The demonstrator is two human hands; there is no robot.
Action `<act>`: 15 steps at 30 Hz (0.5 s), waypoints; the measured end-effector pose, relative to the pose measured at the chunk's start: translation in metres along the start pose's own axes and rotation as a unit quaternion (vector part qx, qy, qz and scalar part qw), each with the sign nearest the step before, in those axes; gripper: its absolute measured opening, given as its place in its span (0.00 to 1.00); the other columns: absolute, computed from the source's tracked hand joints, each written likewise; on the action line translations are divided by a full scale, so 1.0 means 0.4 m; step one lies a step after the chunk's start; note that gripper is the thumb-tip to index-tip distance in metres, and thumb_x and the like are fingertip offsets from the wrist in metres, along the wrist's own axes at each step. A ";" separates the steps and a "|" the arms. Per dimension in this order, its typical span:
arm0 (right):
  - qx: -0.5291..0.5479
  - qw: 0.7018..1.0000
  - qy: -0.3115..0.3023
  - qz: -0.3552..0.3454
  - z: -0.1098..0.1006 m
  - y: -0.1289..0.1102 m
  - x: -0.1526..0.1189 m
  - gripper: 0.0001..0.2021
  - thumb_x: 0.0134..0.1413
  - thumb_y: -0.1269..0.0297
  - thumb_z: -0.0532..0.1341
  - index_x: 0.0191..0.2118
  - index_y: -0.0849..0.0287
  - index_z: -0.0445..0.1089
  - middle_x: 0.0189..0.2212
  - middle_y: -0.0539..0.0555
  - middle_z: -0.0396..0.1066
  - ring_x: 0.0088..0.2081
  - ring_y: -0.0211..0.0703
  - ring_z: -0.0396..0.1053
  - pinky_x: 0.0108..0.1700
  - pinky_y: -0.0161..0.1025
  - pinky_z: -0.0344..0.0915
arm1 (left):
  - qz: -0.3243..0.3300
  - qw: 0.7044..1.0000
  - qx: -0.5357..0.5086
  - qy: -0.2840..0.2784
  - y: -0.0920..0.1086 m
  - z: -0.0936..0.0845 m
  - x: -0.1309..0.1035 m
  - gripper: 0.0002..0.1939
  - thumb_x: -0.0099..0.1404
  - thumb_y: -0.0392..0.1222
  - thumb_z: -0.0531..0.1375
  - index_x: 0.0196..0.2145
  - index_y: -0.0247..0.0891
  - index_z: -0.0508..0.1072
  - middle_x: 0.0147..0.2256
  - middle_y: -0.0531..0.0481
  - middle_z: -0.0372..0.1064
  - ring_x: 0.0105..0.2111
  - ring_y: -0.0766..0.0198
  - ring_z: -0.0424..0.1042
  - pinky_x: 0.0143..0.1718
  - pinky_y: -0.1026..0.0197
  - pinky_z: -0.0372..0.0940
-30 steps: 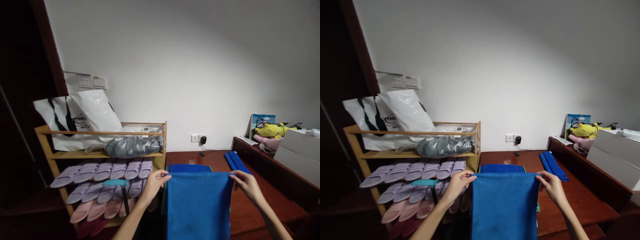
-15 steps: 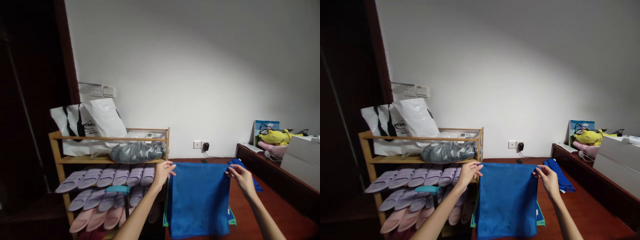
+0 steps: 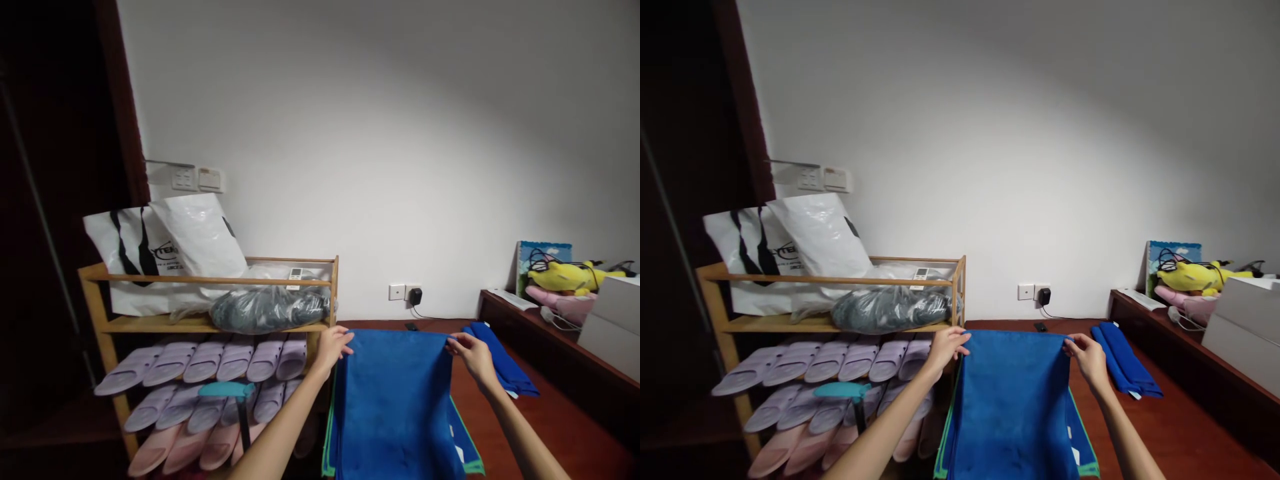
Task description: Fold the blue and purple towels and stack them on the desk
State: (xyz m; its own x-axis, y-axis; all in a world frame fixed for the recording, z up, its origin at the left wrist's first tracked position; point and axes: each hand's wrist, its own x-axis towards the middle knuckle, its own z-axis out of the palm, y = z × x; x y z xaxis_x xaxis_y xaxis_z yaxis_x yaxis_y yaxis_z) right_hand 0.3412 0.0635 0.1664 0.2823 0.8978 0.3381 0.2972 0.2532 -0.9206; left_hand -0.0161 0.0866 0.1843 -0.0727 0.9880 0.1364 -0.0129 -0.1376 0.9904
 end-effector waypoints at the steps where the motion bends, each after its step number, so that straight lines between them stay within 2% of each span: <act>1: -0.010 1.000 -0.006 0.003 0.008 0.018 0.015 0.21 0.37 0.46 0.63 0.31 0.61 0.71 0.25 0.56 0.75 0.30 0.49 0.73 0.34 0.41 0.69 | -0.012 1.000 0.003 0.000 -0.013 0.000 0.019 0.16 0.46 0.47 0.67 0.26 0.34 0.68 0.19 0.54 0.68 0.16 0.64 0.71 0.11 0.70 0.48; 5: -0.065 0.998 -0.022 0.015 0.051 0.092 0.076 0.20 0.40 0.46 0.59 0.31 0.59 0.71 0.26 0.56 0.75 0.31 0.49 0.74 0.33 0.40 0.69 | -0.060 0.998 0.012 0.008 -0.076 0.005 0.100 0.13 0.50 0.41 0.67 0.28 0.34 0.67 0.21 0.54 0.68 0.17 0.63 0.72 0.12 0.70 0.51; 9: -0.150 0.988 0.003 0.029 0.104 0.173 0.137 0.17 0.38 0.49 0.60 0.30 0.57 0.74 0.26 0.55 0.75 0.31 0.50 0.73 0.32 0.40 0.66 | -0.108 0.993 0.034 0.023 -0.159 0.025 0.173 0.08 0.58 0.39 0.62 0.32 0.33 0.67 0.24 0.55 0.68 0.20 0.66 0.73 0.16 0.69 0.57; 12: -0.195 0.980 0.008 0.043 0.146 0.239 0.178 0.15 0.38 0.50 0.60 0.29 0.54 0.75 0.27 0.54 0.76 0.33 0.51 0.73 0.32 0.39 0.64 | -0.129 0.989 0.068 0.037 -0.235 0.046 0.221 0.07 0.64 0.41 0.58 0.36 0.33 0.68 0.28 0.54 0.69 0.24 0.69 0.71 0.22 0.66 0.65; 15: -0.217 0.974 -0.012 0.069 0.182 0.302 0.207 0.15 0.45 0.52 0.56 0.31 0.54 0.74 0.24 0.53 0.75 0.27 0.46 0.73 0.29 0.37 0.64 | -0.129 0.984 0.111 0.052 -0.310 0.062 0.264 0.10 0.65 0.43 0.57 0.39 0.34 0.69 0.33 0.52 0.71 0.28 0.69 0.71 0.30 0.62 0.69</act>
State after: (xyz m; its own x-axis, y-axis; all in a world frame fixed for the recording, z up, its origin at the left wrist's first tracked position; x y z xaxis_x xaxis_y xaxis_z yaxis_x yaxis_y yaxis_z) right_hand 0.3341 0.1947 0.0692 0.3272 0.9217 0.2085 0.6167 -0.0411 -0.7861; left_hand 0.0025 0.2099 0.0764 -0.1977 0.9740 -0.1111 0.1736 0.1463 0.9739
